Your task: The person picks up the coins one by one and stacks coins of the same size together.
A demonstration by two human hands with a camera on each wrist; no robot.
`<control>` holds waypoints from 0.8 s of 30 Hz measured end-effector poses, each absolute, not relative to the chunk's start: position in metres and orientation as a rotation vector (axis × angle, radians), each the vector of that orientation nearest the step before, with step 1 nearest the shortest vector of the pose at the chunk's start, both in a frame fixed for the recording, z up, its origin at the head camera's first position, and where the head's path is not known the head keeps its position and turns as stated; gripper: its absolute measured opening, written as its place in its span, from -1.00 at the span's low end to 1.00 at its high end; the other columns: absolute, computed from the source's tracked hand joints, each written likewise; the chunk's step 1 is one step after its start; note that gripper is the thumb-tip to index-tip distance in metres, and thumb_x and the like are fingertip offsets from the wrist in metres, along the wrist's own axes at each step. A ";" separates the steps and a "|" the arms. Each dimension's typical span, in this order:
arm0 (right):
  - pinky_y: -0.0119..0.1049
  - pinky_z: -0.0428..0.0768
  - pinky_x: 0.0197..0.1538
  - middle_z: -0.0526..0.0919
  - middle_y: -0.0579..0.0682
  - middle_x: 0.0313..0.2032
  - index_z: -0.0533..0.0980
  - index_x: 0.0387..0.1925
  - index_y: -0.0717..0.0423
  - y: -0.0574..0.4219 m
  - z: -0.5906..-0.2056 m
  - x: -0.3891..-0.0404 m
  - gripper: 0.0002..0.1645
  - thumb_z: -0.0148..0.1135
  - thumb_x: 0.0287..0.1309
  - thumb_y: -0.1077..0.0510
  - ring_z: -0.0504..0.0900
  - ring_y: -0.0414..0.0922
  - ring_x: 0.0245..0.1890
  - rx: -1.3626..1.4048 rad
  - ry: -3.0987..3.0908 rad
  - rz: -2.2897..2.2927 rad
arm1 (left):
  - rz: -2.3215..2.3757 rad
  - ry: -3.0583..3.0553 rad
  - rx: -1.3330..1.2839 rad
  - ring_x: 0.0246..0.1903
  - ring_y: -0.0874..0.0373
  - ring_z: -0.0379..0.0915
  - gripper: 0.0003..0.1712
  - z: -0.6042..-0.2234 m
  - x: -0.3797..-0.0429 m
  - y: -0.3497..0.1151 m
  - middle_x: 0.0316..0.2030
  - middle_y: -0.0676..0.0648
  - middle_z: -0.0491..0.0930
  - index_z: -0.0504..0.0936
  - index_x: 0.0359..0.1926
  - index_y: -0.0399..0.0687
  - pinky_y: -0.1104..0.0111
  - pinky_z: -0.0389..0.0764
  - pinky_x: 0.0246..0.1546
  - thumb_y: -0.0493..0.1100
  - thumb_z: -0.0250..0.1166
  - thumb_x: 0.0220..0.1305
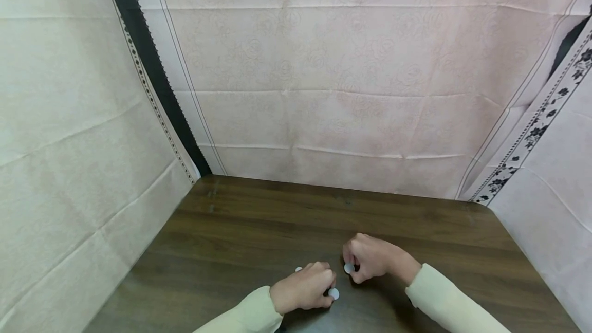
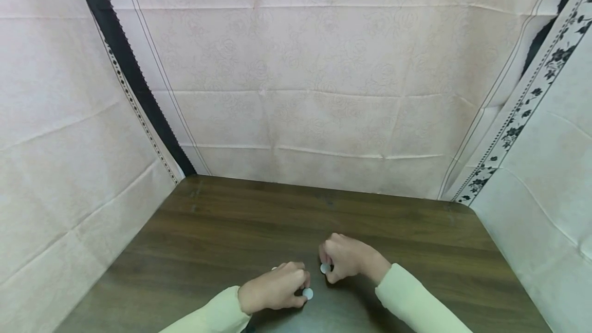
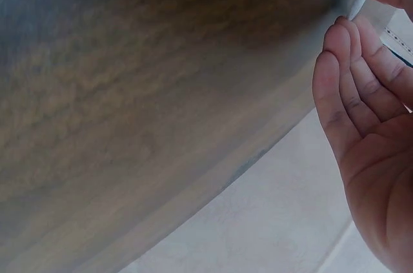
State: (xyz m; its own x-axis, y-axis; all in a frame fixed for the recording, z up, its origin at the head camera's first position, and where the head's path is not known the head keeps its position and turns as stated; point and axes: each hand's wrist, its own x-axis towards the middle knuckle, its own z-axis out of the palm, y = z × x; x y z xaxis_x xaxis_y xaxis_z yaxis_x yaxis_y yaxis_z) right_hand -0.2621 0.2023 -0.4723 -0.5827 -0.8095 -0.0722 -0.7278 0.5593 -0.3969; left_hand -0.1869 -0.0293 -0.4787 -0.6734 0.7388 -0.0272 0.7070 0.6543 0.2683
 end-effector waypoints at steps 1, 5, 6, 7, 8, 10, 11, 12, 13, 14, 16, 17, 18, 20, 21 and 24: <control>-0.55 0.53 -0.42 0.63 -0.23 -0.47 0.62 -0.39 -0.04 0.202 -0.473 -0.261 -0.82 0.50 -0.01 0.22 0.46 -0.47 -0.53 -1.279 2.547 -0.481 | 0.360 2.730 1.198 -0.44 0.44 0.36 -0.86 -0.479 -0.187 -0.029 -0.33 0.16 0.57 0.71 -0.36 0.07 0.62 0.40 -0.44 -0.07 0.47 0.34; -0.56 0.54 -0.40 0.64 -0.25 -0.47 0.63 -0.37 -0.04 0.200 -0.473 -0.256 -0.82 0.51 -0.02 0.20 0.50 -0.47 -0.50 -1.295 2.542 -0.488 | 0.370 2.718 1.194 -0.45 0.43 0.35 -0.87 -0.479 -0.187 -0.029 -0.35 0.17 0.55 0.71 -0.36 0.07 0.61 0.40 -0.44 -0.08 0.48 0.33; -0.57 0.54 -0.39 0.64 -0.27 -0.46 0.64 -0.37 -0.04 0.200 -0.473 -0.255 -0.82 0.52 -0.02 0.19 0.53 -0.47 -0.49 -1.298 2.542 -0.488 | 0.370 2.718 1.194 -0.45 0.43 0.35 -0.87 -0.479 -0.187 -0.029 -0.35 0.17 0.54 0.71 -0.36 0.07 0.61 0.39 -0.44 -0.08 0.48 0.33; -0.58 0.54 -0.39 0.65 -0.27 -0.46 0.64 -0.37 -0.05 0.200 -0.473 -0.254 -0.82 0.52 -0.02 0.19 0.54 -0.47 -0.48 -1.310 2.539 -0.490 | 0.367 2.722 1.197 -0.45 0.43 0.34 -0.86 -0.479 -0.187 -0.029 -0.36 0.18 0.54 0.71 -0.37 0.07 0.61 0.39 -0.44 -0.08 0.48 0.32; -0.58 0.54 -0.39 0.65 -0.27 -0.46 0.64 -0.37 -0.04 0.199 -0.473 -0.253 -0.82 0.52 -0.02 0.19 0.55 -0.47 -0.48 -1.317 2.535 -0.491 | 0.365 2.725 1.200 -0.45 0.43 0.34 -0.86 -0.480 -0.187 -0.029 -0.37 0.18 0.53 0.70 -0.37 0.07 0.61 0.38 -0.44 -0.08 0.49 0.31; -0.60 0.54 -0.39 0.65 -0.28 -0.46 0.65 -0.38 -0.04 0.198 -0.473 -0.250 -0.83 0.52 -0.01 0.18 0.56 -0.46 -0.48 -1.331 2.530 -0.491 | 0.363 2.728 1.200 -0.47 0.43 0.33 -0.85 -0.480 -0.188 -0.029 -0.39 0.18 0.51 0.70 -0.39 0.07 0.61 0.38 -0.46 -0.08 0.49 0.31; -0.60 0.54 -0.39 0.65 -0.28 -0.46 0.64 -0.38 -0.04 0.197 -0.473 -0.249 -0.83 0.52 -0.01 0.18 0.56 -0.46 -0.48 -1.334 2.528 -0.490 | 0.365 2.727 1.199 -0.48 0.43 0.33 -0.84 -0.480 -0.188 -0.029 -0.40 0.18 0.50 0.69 -0.39 0.07 0.61 0.38 -0.47 -0.08 0.49 0.31; -0.61 0.53 -0.39 0.65 -0.28 -0.46 0.64 -0.38 -0.04 0.196 -0.474 -0.247 -0.83 0.52 -0.01 0.18 0.56 -0.47 -0.48 -1.340 2.525 -0.489 | 0.366 2.727 1.199 -0.48 0.42 0.32 -0.84 -0.480 -0.188 -0.029 -0.40 0.18 0.49 0.69 -0.39 0.08 0.61 0.38 -0.47 -0.08 0.49 0.31; -0.61 0.53 -0.39 0.65 -0.28 -0.46 0.64 -0.39 -0.04 0.196 -0.474 -0.246 -0.83 0.52 -0.01 0.17 0.56 -0.47 -0.49 -1.348 2.523 -0.486 | 0.367 2.726 1.201 -0.49 0.42 0.32 -0.84 -0.480 -0.188 -0.030 -0.41 0.18 0.49 0.69 -0.40 0.08 0.61 0.38 -0.47 -0.08 0.49 0.31; -0.62 0.52 -0.40 0.65 -0.28 -0.46 0.64 -0.39 -0.04 0.195 -0.474 -0.244 -0.83 0.52 -0.02 0.17 0.55 -0.48 -0.49 -1.346 2.523 -0.480 | 0.372 2.724 1.203 -0.49 0.42 0.31 -0.83 -0.480 -0.188 -0.030 -0.42 0.18 0.49 0.69 -0.40 0.07 0.61 0.37 -0.48 -0.09 0.49 0.31; -0.63 0.52 -0.40 0.64 -0.28 -0.46 0.64 -0.39 -0.03 0.194 -0.474 -0.242 -0.83 0.53 -0.02 0.16 0.54 -0.50 -0.49 -1.349 2.520 -0.476 | 0.377 2.722 1.208 -0.50 0.42 0.31 -0.83 -0.480 -0.188 -0.030 -0.42 0.18 0.49 0.69 -0.41 0.07 0.61 0.37 -0.48 -0.09 0.49 0.30; -0.63 0.51 -0.40 0.64 -0.29 -0.46 0.64 -0.39 -0.04 0.193 -0.474 -0.241 -0.83 0.53 -0.02 0.15 0.53 -0.50 -0.50 -1.347 2.520 -0.471 | 0.377 2.723 1.213 -0.49 0.43 0.31 -0.83 -0.480 -0.188 -0.030 -0.42 0.18 0.49 0.69 -0.41 0.07 0.62 0.37 -0.48 -0.09 0.50 0.30; -0.63 0.51 -0.40 0.63 -0.29 -0.46 0.64 -0.39 -0.04 0.192 -0.474 -0.240 -0.82 0.53 -0.02 0.15 0.52 -0.51 -0.50 -1.343 2.520 -0.467 | 0.378 2.724 1.216 -0.49 0.43 0.30 -0.83 -0.480 -0.188 -0.030 -0.42 0.18 0.50 0.69 -0.41 0.06 0.62 0.37 -0.47 -0.09 0.50 0.30; -0.63 0.51 -0.40 0.63 -0.30 -0.47 0.64 -0.40 -0.05 0.191 -0.475 -0.238 -0.82 0.54 -0.03 0.14 0.51 -0.52 -0.50 -1.331 2.522 -0.465 | 0.373 2.728 1.224 -0.49 0.43 0.30 -0.83 -0.480 -0.188 -0.030 -0.42 0.18 0.50 0.69 -0.41 0.06 0.62 0.36 -0.47 -0.09 0.50 0.29; -0.63 0.51 -0.40 0.63 -0.31 -0.47 0.64 -0.40 -0.05 0.191 -0.475 -0.237 -0.82 0.54 -0.03 0.14 0.51 -0.52 -0.50 -1.324 2.521 -0.469 | 0.371 2.728 1.225 -0.48 0.43 0.30 -0.82 -0.481 -0.188 -0.030 -0.42 0.18 0.50 0.69 -0.42 0.06 0.62 0.36 -0.47 -0.09 0.50 0.29; -0.63 0.51 -0.41 0.63 -0.32 -0.49 0.64 -0.42 -0.06 0.190 -0.475 -0.235 -0.82 0.55 -0.03 0.13 0.51 -0.53 -0.51 -1.313 2.518 -0.478 | 0.367 2.728 1.228 -0.48 0.43 0.29 -0.82 -0.481 -0.188 -0.030 -0.43 0.19 0.49 0.68 -0.42 0.06 0.62 0.36 -0.47 -0.09 0.50 0.30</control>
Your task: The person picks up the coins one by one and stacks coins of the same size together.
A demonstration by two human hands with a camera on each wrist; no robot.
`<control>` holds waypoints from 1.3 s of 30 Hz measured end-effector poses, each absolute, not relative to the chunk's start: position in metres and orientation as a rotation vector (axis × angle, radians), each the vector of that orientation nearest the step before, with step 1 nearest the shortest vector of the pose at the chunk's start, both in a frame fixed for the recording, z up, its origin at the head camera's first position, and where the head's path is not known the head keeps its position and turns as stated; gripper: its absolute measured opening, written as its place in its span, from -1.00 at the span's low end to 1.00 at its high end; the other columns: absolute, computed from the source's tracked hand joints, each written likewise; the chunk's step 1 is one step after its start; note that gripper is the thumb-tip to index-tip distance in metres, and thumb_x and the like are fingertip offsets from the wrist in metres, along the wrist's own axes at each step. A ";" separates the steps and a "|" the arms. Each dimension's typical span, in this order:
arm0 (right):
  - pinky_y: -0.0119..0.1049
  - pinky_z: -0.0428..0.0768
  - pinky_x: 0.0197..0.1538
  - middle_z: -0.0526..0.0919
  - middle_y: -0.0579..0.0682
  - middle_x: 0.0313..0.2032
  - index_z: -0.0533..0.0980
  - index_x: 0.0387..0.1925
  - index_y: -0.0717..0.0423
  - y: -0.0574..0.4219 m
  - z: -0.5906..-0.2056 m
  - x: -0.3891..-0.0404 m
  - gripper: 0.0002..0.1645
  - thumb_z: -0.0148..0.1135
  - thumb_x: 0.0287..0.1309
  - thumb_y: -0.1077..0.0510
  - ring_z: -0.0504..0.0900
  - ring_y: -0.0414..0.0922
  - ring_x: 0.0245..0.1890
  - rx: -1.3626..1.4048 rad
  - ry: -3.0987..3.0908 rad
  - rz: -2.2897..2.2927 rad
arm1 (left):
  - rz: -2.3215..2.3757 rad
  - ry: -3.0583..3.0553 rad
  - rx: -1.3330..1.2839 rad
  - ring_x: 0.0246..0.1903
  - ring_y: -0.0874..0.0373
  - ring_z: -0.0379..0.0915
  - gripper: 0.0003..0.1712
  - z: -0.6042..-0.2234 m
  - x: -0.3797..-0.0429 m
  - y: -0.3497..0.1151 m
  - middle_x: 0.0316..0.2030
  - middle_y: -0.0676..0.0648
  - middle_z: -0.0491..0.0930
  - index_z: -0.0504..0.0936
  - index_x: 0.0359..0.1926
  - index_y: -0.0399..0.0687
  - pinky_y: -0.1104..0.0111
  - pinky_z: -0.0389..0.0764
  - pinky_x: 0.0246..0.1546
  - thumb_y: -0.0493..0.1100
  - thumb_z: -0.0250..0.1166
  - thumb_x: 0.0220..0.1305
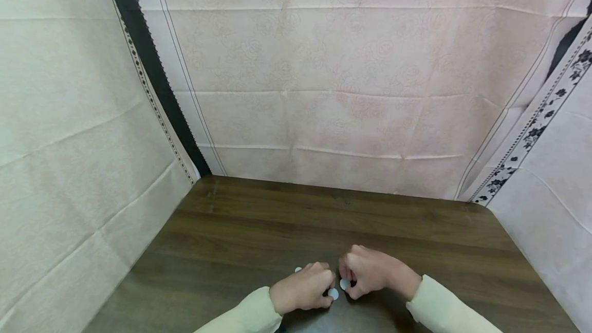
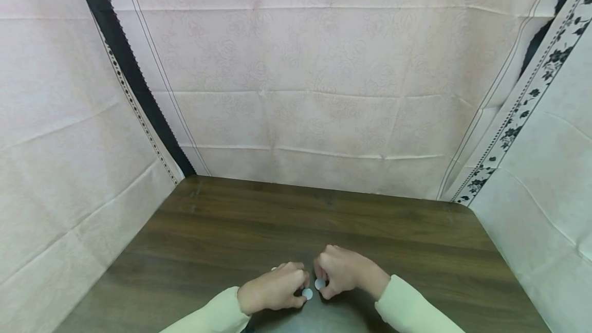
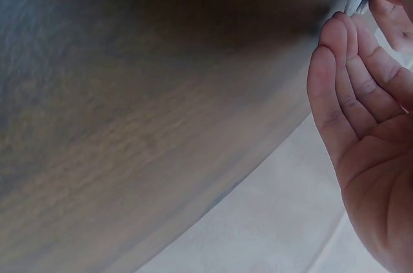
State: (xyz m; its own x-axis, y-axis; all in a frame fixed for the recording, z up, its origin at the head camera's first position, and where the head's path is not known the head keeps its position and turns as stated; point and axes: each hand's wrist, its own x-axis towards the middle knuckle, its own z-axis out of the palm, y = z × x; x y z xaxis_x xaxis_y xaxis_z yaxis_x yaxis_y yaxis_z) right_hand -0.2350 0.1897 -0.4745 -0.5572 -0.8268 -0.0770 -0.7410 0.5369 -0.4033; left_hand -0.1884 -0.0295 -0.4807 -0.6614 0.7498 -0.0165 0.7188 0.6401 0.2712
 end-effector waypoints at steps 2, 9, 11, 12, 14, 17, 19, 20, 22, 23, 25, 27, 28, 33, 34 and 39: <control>-0.62 0.51 -0.42 0.63 -0.33 -0.50 0.64 -0.43 -0.07 0.189 -0.475 -0.234 -0.83 0.55 -0.02 0.13 0.51 -0.53 -0.53 -1.307 2.514 -0.487 | 0.372 2.723 1.230 -0.49 0.44 0.27 -0.81 -0.481 -0.188 -0.030 -0.43 0.19 0.47 0.67 -0.42 0.06 0.62 0.35 -0.48 -0.10 0.49 0.30; -0.61 0.53 -0.41 0.64 -0.34 -0.50 0.65 -0.43 -0.08 0.185 -0.473 -0.229 -0.84 0.55 0.00 0.12 0.52 -0.53 -0.53 -1.266 2.501 -0.503 | 0.381 2.720 1.242 -0.50 0.44 0.24 -0.79 -0.481 -0.188 -0.030 -0.45 0.19 0.44 0.65 -0.45 0.06 0.63 0.33 -0.50 -0.12 0.50 0.30; -0.60 0.54 -0.42 0.64 -0.33 -0.50 0.64 -0.42 -0.08 0.184 -0.473 -0.228 -0.83 0.55 0.01 0.12 0.52 -0.53 -0.53 -1.262 2.499 -0.507 | 0.377 2.725 1.245 -0.50 0.44 0.24 -0.79 -0.482 -0.188 -0.030 -0.45 0.19 0.44 0.65 -0.44 0.06 0.63 0.33 -0.50 -0.12 0.50 0.29; -0.60 0.54 -0.41 0.65 -0.33 -0.50 0.64 -0.42 -0.08 0.184 -0.474 -0.228 -0.83 0.55 0.00 0.12 0.52 -0.53 -0.53 -1.262 2.500 -0.508 | 0.374 2.729 1.248 -0.50 0.44 0.24 -0.79 -0.482 -0.188 -0.030 -0.46 0.19 0.44 0.65 -0.44 0.05 0.63 0.33 -0.51 -0.11 0.50 0.29; -0.60 0.54 -0.42 0.64 -0.33 -0.51 0.64 -0.42 -0.07 0.183 -0.474 -0.227 -0.83 0.55 0.00 0.12 0.52 -0.53 -0.54 -1.259 2.496 -0.515 | 0.370 2.736 1.251 -0.51 0.44 0.24 -0.79 -0.482 -0.187 -0.030 -0.46 0.19 0.43 0.65 -0.44 0.04 0.63 0.32 -0.52 -0.12 0.50 0.28; -0.60 0.54 -0.43 0.64 -0.34 -0.52 0.65 -0.42 -0.06 0.181 -0.474 -0.226 -0.83 0.56 -0.02 0.12 0.52 -0.54 -0.55 -1.253 2.499 -0.525 | 0.362 2.748 1.261 -0.51 0.43 0.24 -0.79 -0.482 -0.187 -0.030 -0.46 0.18 0.43 0.65 -0.45 0.03 0.63 0.31 -0.53 -0.12 0.51 0.27; -0.61 0.54 -0.43 0.64 -0.35 -0.53 0.66 -0.42 -0.06 0.180 -0.475 -0.225 -0.83 0.56 -0.03 0.13 0.53 -0.54 -0.55 -1.245 2.504 -0.530 | 0.359 2.750 1.263 -0.52 0.43 0.24 -0.78 -0.482 -0.188 -0.030 -0.47 0.17 0.43 0.64 -0.45 0.02 0.63 0.31 -0.53 -0.12 0.51 0.27; -0.61 0.54 -0.43 0.64 -0.36 -0.53 0.66 -0.42 -0.05 0.180 -0.475 -0.224 -0.83 0.56 -0.04 0.13 0.53 -0.54 -0.54 -1.242 2.508 -0.532 | 0.356 2.750 1.264 -0.51 0.43 0.24 -0.78 -0.482 -0.187 -0.030 -0.47 0.17 0.44 0.64 -0.44 0.02 0.63 0.32 -0.53 -0.12 0.51 0.27; -0.61 0.55 -0.42 0.64 -0.37 -0.52 0.67 -0.41 -0.05 0.179 -0.475 -0.224 -0.83 0.56 -0.05 0.13 0.54 -0.55 -0.53 -1.234 2.514 -0.536 | 0.347 2.749 1.259 -0.51 0.43 0.24 -0.78 -0.481 -0.187 -0.030 -0.46 0.17 0.44 0.64 -0.44 0.03 0.62 0.32 -0.53 -0.11 0.51 0.28; -0.61 0.55 -0.42 0.64 -0.37 -0.52 0.67 -0.41 -0.05 0.179 -0.476 -0.223 -0.83 0.56 -0.05 0.13 0.54 -0.55 -0.52 -1.230 2.514 -0.539 | 0.344 2.748 1.256 -0.51 0.43 0.25 -0.78 -0.481 -0.187 -0.030 -0.46 0.17 0.44 0.65 -0.43 0.03 0.62 0.32 -0.53 -0.11 0.51 0.28; -0.61 0.56 -0.41 0.64 -0.37 -0.51 0.67 -0.41 -0.05 0.178 -0.476 -0.223 -0.82 0.57 -0.05 0.13 0.55 -0.54 -0.51 -1.216 2.514 -0.544 | 0.334 2.749 1.245 -0.51 0.42 0.25 -0.78 -0.481 -0.186 -0.029 -0.45 0.17 0.44 0.64 -0.43 0.03 0.62 0.33 -0.53 -0.10 0.51 0.29; -0.60 0.56 -0.40 0.65 -0.37 -0.50 0.67 -0.40 -0.05 0.178 -0.476 -0.222 -0.83 0.57 -0.05 0.13 0.55 -0.54 -0.50 -1.204 2.514 -0.546 | 0.325 2.754 1.238 -0.51 0.42 0.25 -0.78 -0.481 -0.186 -0.029 -0.45 0.17 0.44 0.64 -0.43 0.03 0.61 0.33 -0.53 -0.09 0.51 0.28; -0.60 0.57 -0.40 0.65 -0.37 -0.50 0.67 -0.40 -0.05 0.178 -0.476 -0.222 -0.83 0.56 -0.05 0.13 0.56 -0.54 -0.50 -1.201 2.513 -0.548 | 0.324 2.755 1.237 -0.51 0.42 0.25 -0.77 -0.481 -0.186 -0.029 -0.46 0.17 0.44 0.64 -0.44 0.03 0.61 0.33 -0.53 -0.09 0.51 0.28; -0.60 0.57 -0.40 0.66 -0.36 -0.51 0.67 -0.42 -0.06 0.177 -0.477 -0.221 -0.84 0.56 -0.03 0.14 0.55 -0.54 -0.51 -1.198 2.509 -0.565 | 0.321 2.757 1.239 -0.51 0.41 0.24 -0.74 -0.481 -0.186 -0.029 -0.49 0.17 0.41 0.61 -0.47 0.02 0.60 0.32 -0.54 -0.09 0.51 0.28; -0.60 0.57 -0.41 0.66 -0.36 -0.51 0.66 -0.42 -0.06 0.176 -0.477 -0.220 -0.84 0.56 -0.03 0.14 0.55 -0.54 -0.51 -1.201 2.509 -0.568 | 0.319 2.758 1.238 -0.51 0.41 0.25 -0.73 -0.481 -0.186 -0.028 -0.49 0.17 0.41 0.60 -0.47 0.02 0.60 0.33 -0.54 -0.09 0.51 0.28; -0.60 0.57 -0.42 0.66 -0.36 -0.51 0.67 -0.43 -0.06 0.175 -0.477 -0.220 -0.85 0.55 -0.01 0.14 0.55 -0.55 -0.52 -1.195 2.506 -0.590 | 0.319 2.755 1.228 -0.52 0.39 0.25 -0.69 -0.481 -0.187 -0.028 -0.53 0.17 0.38 0.57 -0.51 0.02 0.58 0.33 -0.54 -0.09 0.51 0.28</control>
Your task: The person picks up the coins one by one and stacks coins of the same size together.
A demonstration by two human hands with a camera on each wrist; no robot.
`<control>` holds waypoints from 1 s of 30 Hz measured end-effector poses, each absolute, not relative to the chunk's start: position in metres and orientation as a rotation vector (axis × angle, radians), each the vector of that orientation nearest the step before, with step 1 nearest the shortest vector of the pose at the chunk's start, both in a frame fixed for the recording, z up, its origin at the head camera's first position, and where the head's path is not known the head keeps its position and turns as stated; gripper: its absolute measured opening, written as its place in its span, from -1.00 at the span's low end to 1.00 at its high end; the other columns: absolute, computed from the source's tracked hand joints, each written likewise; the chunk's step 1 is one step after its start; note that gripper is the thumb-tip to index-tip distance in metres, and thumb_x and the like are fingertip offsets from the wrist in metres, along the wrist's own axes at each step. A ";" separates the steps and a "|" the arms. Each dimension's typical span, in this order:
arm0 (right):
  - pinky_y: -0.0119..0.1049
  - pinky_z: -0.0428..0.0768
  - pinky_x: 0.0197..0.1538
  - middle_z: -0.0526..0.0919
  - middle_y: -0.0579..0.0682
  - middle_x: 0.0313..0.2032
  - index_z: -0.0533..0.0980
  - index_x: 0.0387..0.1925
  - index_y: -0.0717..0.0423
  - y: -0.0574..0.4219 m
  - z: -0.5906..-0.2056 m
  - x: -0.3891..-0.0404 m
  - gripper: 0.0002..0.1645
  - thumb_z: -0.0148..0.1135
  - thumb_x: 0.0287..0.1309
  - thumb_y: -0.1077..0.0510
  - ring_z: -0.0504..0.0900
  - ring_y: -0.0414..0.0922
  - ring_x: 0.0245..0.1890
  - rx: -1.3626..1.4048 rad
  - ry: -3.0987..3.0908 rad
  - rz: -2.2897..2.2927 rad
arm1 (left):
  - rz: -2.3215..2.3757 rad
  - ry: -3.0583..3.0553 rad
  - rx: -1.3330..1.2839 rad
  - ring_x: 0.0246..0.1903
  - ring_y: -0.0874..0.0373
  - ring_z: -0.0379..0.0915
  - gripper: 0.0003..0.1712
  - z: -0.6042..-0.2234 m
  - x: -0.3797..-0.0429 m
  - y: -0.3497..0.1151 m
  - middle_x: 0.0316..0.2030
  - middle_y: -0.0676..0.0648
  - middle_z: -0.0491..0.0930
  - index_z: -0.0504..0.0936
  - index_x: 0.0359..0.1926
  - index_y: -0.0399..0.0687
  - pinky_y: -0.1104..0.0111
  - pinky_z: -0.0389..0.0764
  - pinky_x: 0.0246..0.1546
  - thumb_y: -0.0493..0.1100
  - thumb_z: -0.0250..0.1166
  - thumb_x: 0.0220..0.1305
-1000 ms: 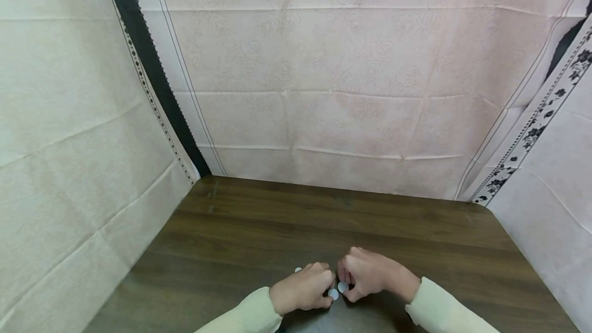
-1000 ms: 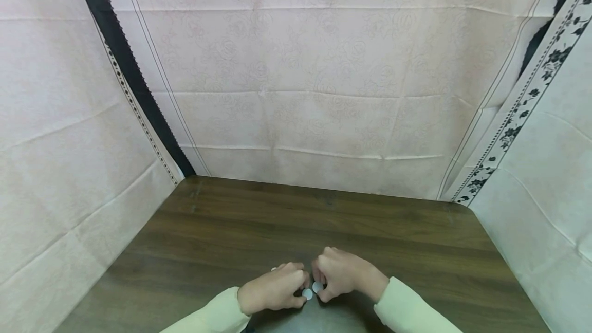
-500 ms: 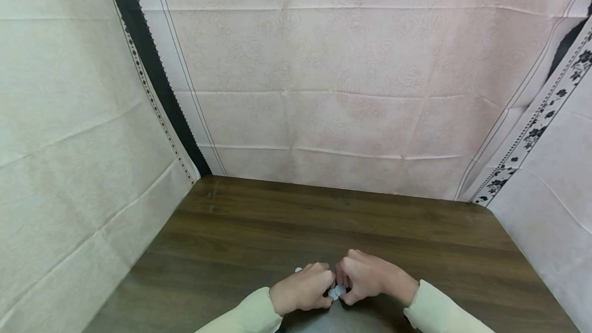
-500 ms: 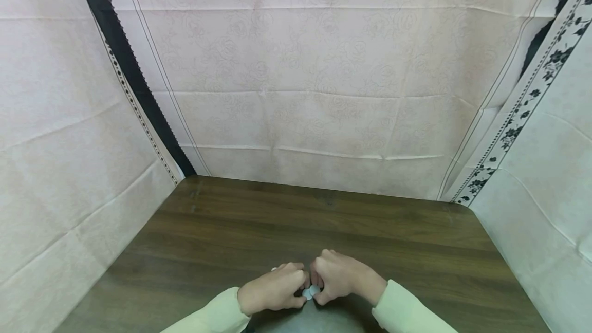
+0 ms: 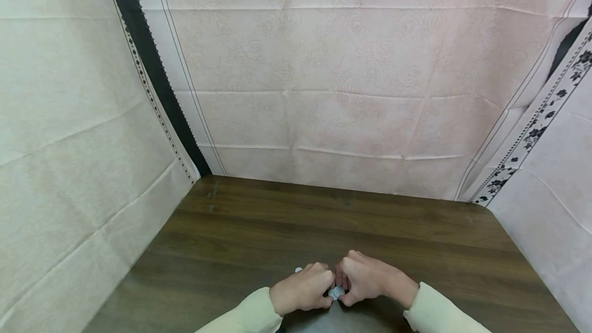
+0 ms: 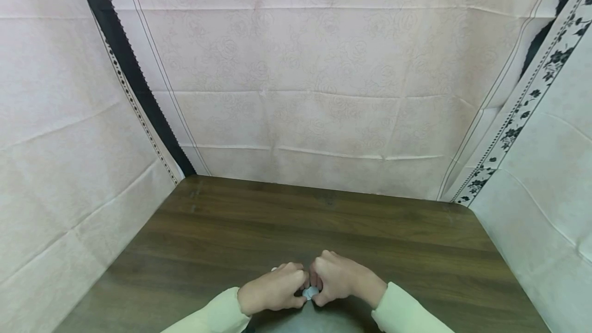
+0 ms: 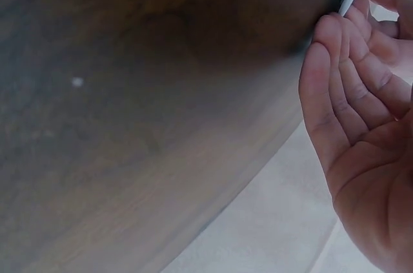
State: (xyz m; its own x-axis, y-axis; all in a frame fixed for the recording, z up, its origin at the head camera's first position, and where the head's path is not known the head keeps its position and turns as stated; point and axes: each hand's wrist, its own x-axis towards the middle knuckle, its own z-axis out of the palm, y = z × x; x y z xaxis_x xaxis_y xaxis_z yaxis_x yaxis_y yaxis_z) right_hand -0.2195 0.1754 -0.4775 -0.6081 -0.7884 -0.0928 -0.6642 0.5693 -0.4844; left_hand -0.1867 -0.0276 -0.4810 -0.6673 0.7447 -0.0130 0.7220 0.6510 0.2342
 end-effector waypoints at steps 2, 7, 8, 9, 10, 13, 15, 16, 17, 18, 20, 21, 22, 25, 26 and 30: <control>-0.59 0.58 -0.42 0.67 -0.35 -0.50 0.68 -0.43 -0.05 0.175 -0.478 -0.219 -0.86 0.55 0.00 0.14 0.56 -0.54 -0.52 -1.188 2.500 -0.602 | 0.320 2.756 1.225 -0.53 0.38 0.24 -0.68 -0.481 -0.187 -0.028 -0.55 0.16 0.37 0.57 -0.53 0.01 0.58 0.32 -0.55 -0.10 0.51 0.28; -0.58 0.59 -0.41 0.68 -0.34 -0.50 0.68 -0.43 -0.04 0.175 -0.478 -0.217 -0.86 0.56 0.00 0.15 0.57 -0.54 -0.51 -1.170 2.494 -0.630 | 0.316 2.763 1.222 -0.54 0.38 0.24 -0.65 -0.481 -0.186 -0.027 -0.57 0.16 0.35 0.55 -0.56 0.01 0.57 0.32 -0.56 -0.10 0.52 0.26; -0.58 0.59 -0.41 0.68 -0.34 -0.50 0.68 -0.43 -0.04 0.175 -0.478 -0.217 -0.86 0.56 0.00 0.15 0.58 -0.54 -0.51 -1.169 2.497 -0.632 | 0.316 2.763 1.221 -0.54 0.38 0.24 -0.64 -0.481 -0.186 -0.027 -0.58 0.16 0.35 0.54 -0.56 0.02 0.57 0.31 -0.56 -0.10 0.52 0.26; -0.58 0.59 -0.41 0.68 -0.35 -0.49 0.68 -0.42 -0.04 0.175 -0.478 -0.217 -0.86 0.56 -0.01 0.15 0.58 -0.54 -0.51 -1.167 2.500 -0.635 | 0.314 2.760 1.224 -0.54 0.38 0.24 -0.63 -0.481 -0.186 -0.027 -0.58 0.17 0.34 0.53 -0.57 0.02 0.57 0.31 -0.55 -0.11 0.52 0.26; -0.58 0.59 -0.41 0.69 -0.35 -0.49 0.68 -0.42 -0.03 0.174 -0.478 -0.216 -0.86 0.56 -0.01 0.15 0.58 -0.54 -0.51 -1.165 2.501 -0.638 | 0.316 2.756 1.223 -0.54 0.38 0.24 -0.62 -0.481 -0.186 -0.027 -0.59 0.17 0.34 0.52 -0.58 0.02 0.57 0.30 -0.55 -0.11 0.52 0.26; -0.59 0.59 -0.41 0.69 -0.34 -0.49 0.69 -0.42 -0.03 0.174 -0.479 -0.215 -0.86 0.56 -0.02 0.15 0.58 -0.55 -0.51 -1.172 2.507 -0.651 | 0.320 2.749 1.223 -0.55 0.38 0.23 -0.60 -0.481 -0.187 -0.027 -0.61 0.18 0.31 0.49 -0.60 0.02 0.57 0.29 -0.56 -0.13 0.51 0.26; -0.59 0.60 -0.41 0.70 -0.34 -0.49 0.69 -0.43 -0.03 0.174 -0.480 -0.215 -0.86 0.56 -0.02 0.15 0.58 -0.55 -0.51 -1.171 2.503 -0.668 | 0.318 2.750 1.226 -0.56 0.38 0.23 -0.58 -0.481 -0.187 -0.027 -0.62 0.18 0.31 0.47 -0.61 0.02 0.57 0.29 -0.56 -0.13 0.51 0.25; -0.58 0.60 -0.42 0.70 -0.33 -0.49 0.69 -0.43 -0.02 0.174 -0.480 -0.214 -0.86 0.56 -0.02 0.16 0.58 -0.55 -0.51 -1.169 2.501 -0.677 | 0.318 2.752 1.229 -0.57 0.38 0.23 -0.58 -0.481 -0.187 -0.027 -0.62 0.18 0.31 0.46 -0.61 0.03 0.57 0.29 -0.56 -0.13 0.51 0.25; -0.58 0.60 -0.42 0.70 -0.33 -0.49 0.69 -0.43 -0.02 0.174 -0.480 -0.214 -0.86 0.56 -0.02 0.16 0.59 -0.56 -0.51 -1.169 2.499 -0.683 | 0.315 2.756 1.233 -0.57 0.38 0.23 -0.57 -0.481 -0.187 -0.027 -0.62 0.18 0.31 0.45 -0.62 0.03 0.57 0.29 -0.57 -0.13 0.52 0.24; -0.58 0.61 -0.42 0.70 -0.33 -0.49 0.69 -0.44 -0.02 0.174 -0.480 -0.214 -0.86 0.56 -0.01 0.16 0.59 -0.56 -0.51 -1.164 2.495 -0.691 | 0.315 2.758 1.237 -0.57 0.38 0.23 -0.57 -0.481 -0.187 -0.027 -0.63 0.18 0.31 0.45 -0.62 0.04 0.57 0.29 -0.57 -0.13 0.52 0.24; -0.58 0.61 -0.42 0.71 -0.32 -0.50 0.69 -0.44 -0.02 0.174 -0.480 -0.214 -0.86 0.56 -0.01 0.16 0.59 -0.55 -0.52 -1.161 2.494 -0.700 | 0.311 2.762 1.245 -0.58 0.38 0.23 -0.55 -0.482 -0.188 -0.027 -0.63 0.18 0.30 0.42 -0.63 0.05 0.56 0.28 -0.57 -0.13 0.52 0.23; -0.58 0.61 -0.42 0.71 -0.32 -0.50 0.68 -0.44 -0.02 0.174 -0.480 -0.213 -0.86 0.56 -0.01 0.16 0.59 -0.55 -0.52 -1.162 2.494 -0.702 | 0.312 2.763 1.248 -0.58 0.38 0.22 -0.54 -0.482 -0.188 -0.027 -0.64 0.19 0.30 0.42 -0.63 0.05 0.57 0.27 -0.57 -0.13 0.52 0.23; -0.58 0.61 -0.42 0.71 -0.31 -0.49 0.68 -0.44 -0.02 0.174 -0.480 -0.213 -0.86 0.56 -0.01 0.17 0.59 -0.55 -0.52 -1.160 2.491 -0.710 | 0.313 2.763 1.251 -0.58 0.38 0.22 -0.54 -0.482 -0.188 -0.027 -0.64 0.19 0.29 0.41 -0.64 0.06 0.57 0.27 -0.57 -0.13 0.52 0.23; -0.58 0.61 -0.42 0.72 -0.29 -0.49 0.68 -0.44 0.00 0.173 -0.479 -0.212 -0.86 0.57 -0.01 0.18 0.59 -0.55 -0.52 -1.169 2.492 -0.726 | 0.322 2.757 1.256 -0.60 0.38 0.19 -0.51 -0.483 -0.188 -0.028 -0.65 0.20 0.26 0.37 -0.64 0.07 0.57 0.24 -0.57 -0.15 0.51 0.23; -0.58 0.61 -0.42 0.72 -0.28 -0.50 0.68 -0.44 0.00 0.173 -0.479 -0.212 -0.85 0.57 -0.01 0.18 0.59 -0.55 -0.52 -1.170 2.494 -0.730 | 0.326 2.756 1.258 -0.60 0.38 0.18 -0.51 -0.483 -0.188 -0.028 -0.65 0.20 0.24 0.36 -0.64 0.07 0.57 0.23 -0.57 -0.16 0.50 0.23; -0.58 0.61 -0.42 0.73 -0.26 -0.50 0.68 -0.45 0.01 0.173 -0.479 -0.210 -0.85 0.58 -0.02 0.20 0.59 -0.56 -0.51 -1.168 2.500 -0.744 | 0.344 2.751 1.263 -0.62 0.38 0.15 -0.50 -0.483 -0.188 -0.028 -0.66 0.20 0.21 0.33 -0.65 0.07 0.59 0.22 -0.57 -0.19 0.49 0.23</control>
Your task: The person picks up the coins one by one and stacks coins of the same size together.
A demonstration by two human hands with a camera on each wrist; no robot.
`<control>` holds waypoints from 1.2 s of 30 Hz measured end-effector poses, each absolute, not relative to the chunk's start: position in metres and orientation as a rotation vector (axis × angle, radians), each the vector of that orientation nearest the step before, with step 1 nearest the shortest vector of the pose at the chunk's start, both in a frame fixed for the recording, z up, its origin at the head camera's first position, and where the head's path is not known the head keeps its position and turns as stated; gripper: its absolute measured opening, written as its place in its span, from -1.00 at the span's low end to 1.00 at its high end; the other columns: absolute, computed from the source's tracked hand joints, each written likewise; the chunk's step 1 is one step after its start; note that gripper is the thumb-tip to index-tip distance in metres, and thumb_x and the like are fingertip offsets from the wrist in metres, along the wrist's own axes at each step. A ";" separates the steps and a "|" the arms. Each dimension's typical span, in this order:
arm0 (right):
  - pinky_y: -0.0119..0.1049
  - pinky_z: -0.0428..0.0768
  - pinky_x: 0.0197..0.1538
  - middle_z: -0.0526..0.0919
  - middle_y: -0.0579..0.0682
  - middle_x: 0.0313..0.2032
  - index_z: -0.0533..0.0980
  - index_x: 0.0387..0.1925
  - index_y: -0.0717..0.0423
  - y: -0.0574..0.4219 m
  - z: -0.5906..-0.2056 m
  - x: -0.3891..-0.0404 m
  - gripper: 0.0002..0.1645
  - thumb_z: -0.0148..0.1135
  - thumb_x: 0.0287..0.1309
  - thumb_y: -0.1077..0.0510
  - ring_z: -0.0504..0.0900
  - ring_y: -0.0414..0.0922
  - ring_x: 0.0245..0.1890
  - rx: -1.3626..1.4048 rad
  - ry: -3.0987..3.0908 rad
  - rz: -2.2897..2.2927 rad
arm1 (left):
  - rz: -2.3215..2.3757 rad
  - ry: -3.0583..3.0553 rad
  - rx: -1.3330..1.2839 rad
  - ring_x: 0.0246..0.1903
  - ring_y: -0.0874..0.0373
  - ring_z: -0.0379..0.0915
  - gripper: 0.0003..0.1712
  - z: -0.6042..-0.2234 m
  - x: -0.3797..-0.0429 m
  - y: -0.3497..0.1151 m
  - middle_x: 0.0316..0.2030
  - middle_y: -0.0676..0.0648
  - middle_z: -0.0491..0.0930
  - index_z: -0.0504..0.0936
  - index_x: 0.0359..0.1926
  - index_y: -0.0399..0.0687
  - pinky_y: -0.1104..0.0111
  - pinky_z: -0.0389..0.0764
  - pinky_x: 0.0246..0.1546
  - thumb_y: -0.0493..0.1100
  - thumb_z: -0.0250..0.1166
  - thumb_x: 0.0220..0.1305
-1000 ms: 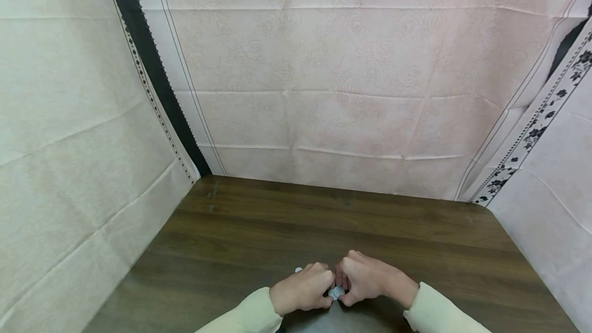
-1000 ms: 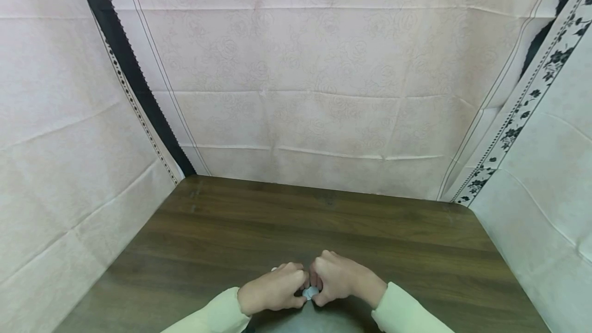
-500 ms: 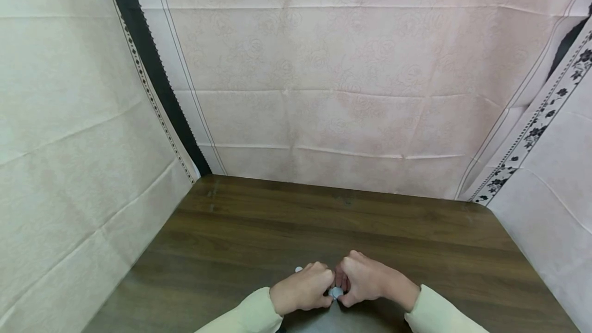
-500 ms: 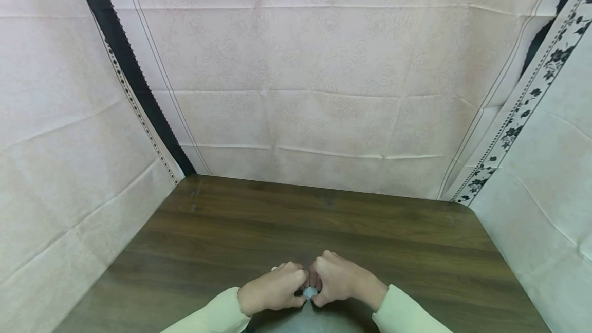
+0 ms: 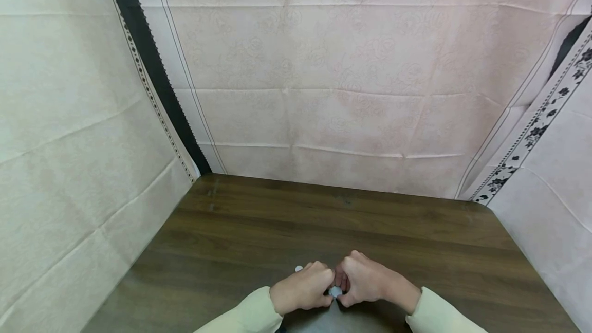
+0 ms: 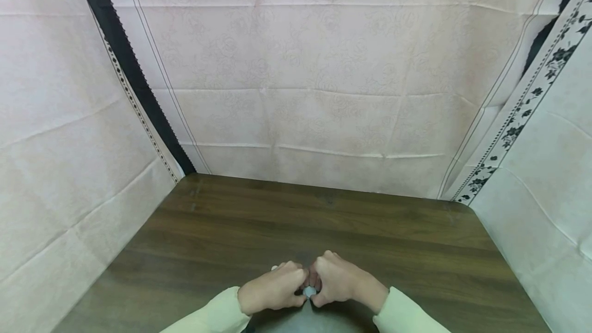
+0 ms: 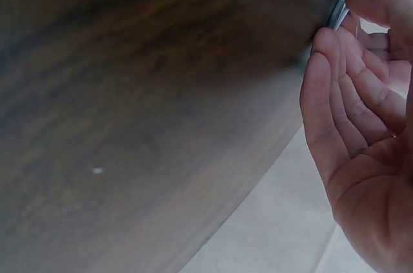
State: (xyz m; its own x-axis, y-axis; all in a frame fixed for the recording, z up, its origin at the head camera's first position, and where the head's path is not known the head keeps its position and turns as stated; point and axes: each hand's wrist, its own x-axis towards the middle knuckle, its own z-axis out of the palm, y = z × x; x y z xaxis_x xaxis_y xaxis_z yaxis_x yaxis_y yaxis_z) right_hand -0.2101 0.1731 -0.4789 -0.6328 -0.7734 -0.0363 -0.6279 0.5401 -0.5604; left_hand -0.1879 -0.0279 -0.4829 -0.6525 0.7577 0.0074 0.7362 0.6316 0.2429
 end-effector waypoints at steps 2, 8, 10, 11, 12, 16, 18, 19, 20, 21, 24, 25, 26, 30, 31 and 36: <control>-0.58 0.61 -0.41 0.73 -0.26 -0.49 0.68 -0.45 0.01 0.173 -0.478 -0.210 -0.85 0.58 -0.02 0.20 0.59 -0.55 -0.51 -1.160 2.502 -0.744 | 0.345 2.751 1.261 -0.61 0.38 0.17 -0.51 -0.482 -0.188 -0.028 -0.66 0.20 0.22 0.34 -0.64 0.07 0.59 0.24 -0.56 -0.20 0.49 0.23; -0.59 0.61 -0.40 0.74 -0.26 -0.48 0.69 -0.44 0.02 0.172 -0.479 -0.209 -0.84 0.58 -0.02 0.22 0.60 -0.54 -0.50 -1.156 2.502 -0.745 | 0.355 2.759 1.252 -0.60 0.39 0.20 -0.59 -0.482 -0.187 -0.028 -0.65 0.20 0.26 0.44 -0.61 0.03 0.59 0.26 -0.57 -0.19 0.50 0.22; -0.59 0.61 -0.40 0.74 -0.26 -0.47 0.68 -0.43 0.01 0.173 -0.480 -0.209 -0.84 0.58 -0.02 0.23 0.60 -0.54 -0.50 -1.161 2.506 -0.743 | 0.364 2.762 1.252 -0.61 0.40 0.20 -0.62 -0.482 -0.187 -0.029 -0.65 0.20 0.26 0.47 -0.60 0.01 0.59 0.24 -0.59 -0.20 0.50 0.21; -0.59 0.61 -0.40 0.74 -0.26 -0.47 0.68 -0.43 0.01 0.173 -0.480 -0.208 -0.84 0.58 -0.01 0.23 0.60 -0.54 -0.49 -1.161 2.506 -0.744 | 0.369 2.763 1.253 -0.61 0.40 0.20 -0.63 -0.482 -0.187 -0.029 -0.65 0.20 0.26 0.48 -0.59 0.00 0.59 0.24 -0.60 -0.20 0.50 0.21; -0.59 0.61 -0.40 0.74 -0.26 -0.47 0.68 -0.43 0.01 0.173 -0.480 -0.208 -0.84 0.58 -0.01 0.23 0.60 -0.54 -0.49 -1.161 2.507 -0.744 | 0.369 2.763 1.256 -0.61 0.40 0.19 -0.64 -0.482 -0.187 -0.029 -0.65 0.20 0.26 0.49 -0.59 0.00 0.60 0.24 -0.60 -0.20 0.50 0.21; -0.59 0.61 -0.40 0.74 -0.26 -0.46 0.68 -0.41 0.01 0.173 -0.480 -0.207 -0.84 0.57 0.01 0.23 0.60 -0.54 -0.49 -1.165 2.505 -0.745 | 0.368 2.764 1.272 -0.61 0.40 0.19 -0.65 -0.482 -0.187 -0.029 -0.65 0.21 0.26 0.50 -0.58 0.00 0.60 0.23 -0.61 -0.20 0.51 0.21; -0.59 0.61 -0.39 0.74 -0.26 -0.46 0.69 -0.41 0.02 0.173 -0.480 -0.207 -0.85 0.57 0.02 0.23 0.60 -0.55 -0.48 -1.174 2.504 -0.749 | 0.369 2.766 1.277 -0.61 0.40 0.18 -0.63 -0.483 -0.188 -0.030 -0.65 0.21 0.25 0.48 -0.58 0.00 0.60 0.22 -0.61 -0.19 0.51 0.20; -0.60 0.61 -0.39 0.74 -0.26 -0.45 0.69 -0.41 0.02 0.173 -0.480 -0.207 -0.85 0.57 0.02 0.23 0.60 -0.55 -0.48 -1.176 2.504 -0.750 | 0.371 2.768 1.279 -0.61 0.41 0.18 -0.62 -0.483 -0.188 -0.030 -0.65 0.21 0.25 0.47 -0.59 0.01 0.60 0.22 -0.61 -0.19 0.51 0.20; -0.60 0.61 -0.39 0.74 -0.26 -0.45 0.69 -0.41 0.02 0.173 -0.480 -0.207 -0.85 0.57 0.02 0.23 0.60 -0.55 -0.48 -1.181 2.504 -0.752 | 0.375 2.767 1.279 -0.61 0.41 0.17 -0.60 -0.483 -0.188 -0.030 -0.65 0.22 0.24 0.44 -0.60 0.02 0.60 0.22 -0.61 -0.19 0.51 0.20; -0.60 0.61 -0.39 0.75 -0.26 -0.45 0.69 -0.41 0.01 0.173 -0.480 -0.207 -0.85 0.57 0.02 0.23 0.61 -0.55 -0.48 -1.183 2.505 -0.752 | 0.384 2.763 1.275 -0.62 0.41 0.17 -0.58 -0.483 -0.188 -0.030 -0.65 0.22 0.23 0.42 -0.61 0.03 0.60 0.21 -0.62 -0.20 0.50 0.20; -0.60 0.61 -0.39 0.74 -0.27 -0.45 0.69 -0.41 0.01 0.173 -0.480 -0.206 -0.85 0.56 0.03 0.24 0.60 -0.56 -0.48 -1.187 2.507 -0.751 | 0.401 2.754 1.267 -0.64 0.41 0.15 -0.54 -0.482 -0.188 -0.031 -0.66 0.22 0.21 0.37 -0.62 0.05 0.60 0.19 -0.63 -0.21 0.50 0.21; -0.60 0.61 -0.39 0.74 -0.27 -0.45 0.69 -0.41 0.01 0.173 -0.480 -0.206 -0.86 0.56 0.03 0.24 0.60 -0.55 -0.48 -1.190 2.509 -0.748 | 0.403 2.753 1.266 -0.64 0.41 0.15 -0.53 -0.482 -0.188 -0.031 -0.66 0.22 0.21 0.35 -0.62 0.06 0.60 0.19 -0.63 -0.21 0.50 0.20; -0.60 0.61 -0.39 0.74 -0.28 -0.45 0.69 -0.41 0.00 0.173 -0.480 -0.206 -0.86 0.56 0.03 0.24 0.60 -0.56 -0.48 -1.194 2.512 -0.745 | 0.406 2.751 1.262 -0.64 0.41 0.14 -0.53 -0.482 -0.188 -0.031 -0.66 0.22 0.21 0.35 -0.62 0.06 0.60 0.19 -0.63 -0.21 0.49 0.21; -0.61 0.61 -0.39 0.74 -0.29 -0.46 0.69 -0.42 -0.01 0.173 -0.481 -0.205 -0.86 0.55 0.03 0.24 0.59 -0.57 -0.48 -1.215 2.518 -0.741 | 0.392 2.758 1.259 -0.64 0.41 0.15 -0.57 -0.481 -0.188 -0.031 -0.65 0.22 0.22 0.40 -0.60 0.03 0.60 0.19 -0.62 -0.19 0.50 0.21; -0.61 0.60 -0.39 0.74 -0.29 -0.47 0.69 -0.43 -0.01 0.173 -0.481 -0.205 -0.86 0.55 0.03 0.24 0.59 -0.57 -0.48 -1.221 2.521 -0.740 | 0.390 2.760 1.260 -0.63 0.41 0.15 -0.58 -0.481 -0.188 -0.031 -0.65 0.22 0.22 0.41 -0.60 0.03 0.60 0.19 -0.62 -0.19 0.50 0.21; -0.62 0.60 -0.40 0.73 -0.29 -0.48 0.69 -0.45 -0.01 0.174 -0.482 -0.204 -0.85 0.56 0.02 0.25 0.58 -0.58 -0.49 -1.246 2.523 -0.740 | 0.409 2.758 1.261 -0.64 0.41 0.14 -0.64 -0.481 -0.187 -0.031 -0.65 0.22 0.22 0.48 -0.57 -0.03 0.61 0.18 -0.62 -0.19 0.51 0.21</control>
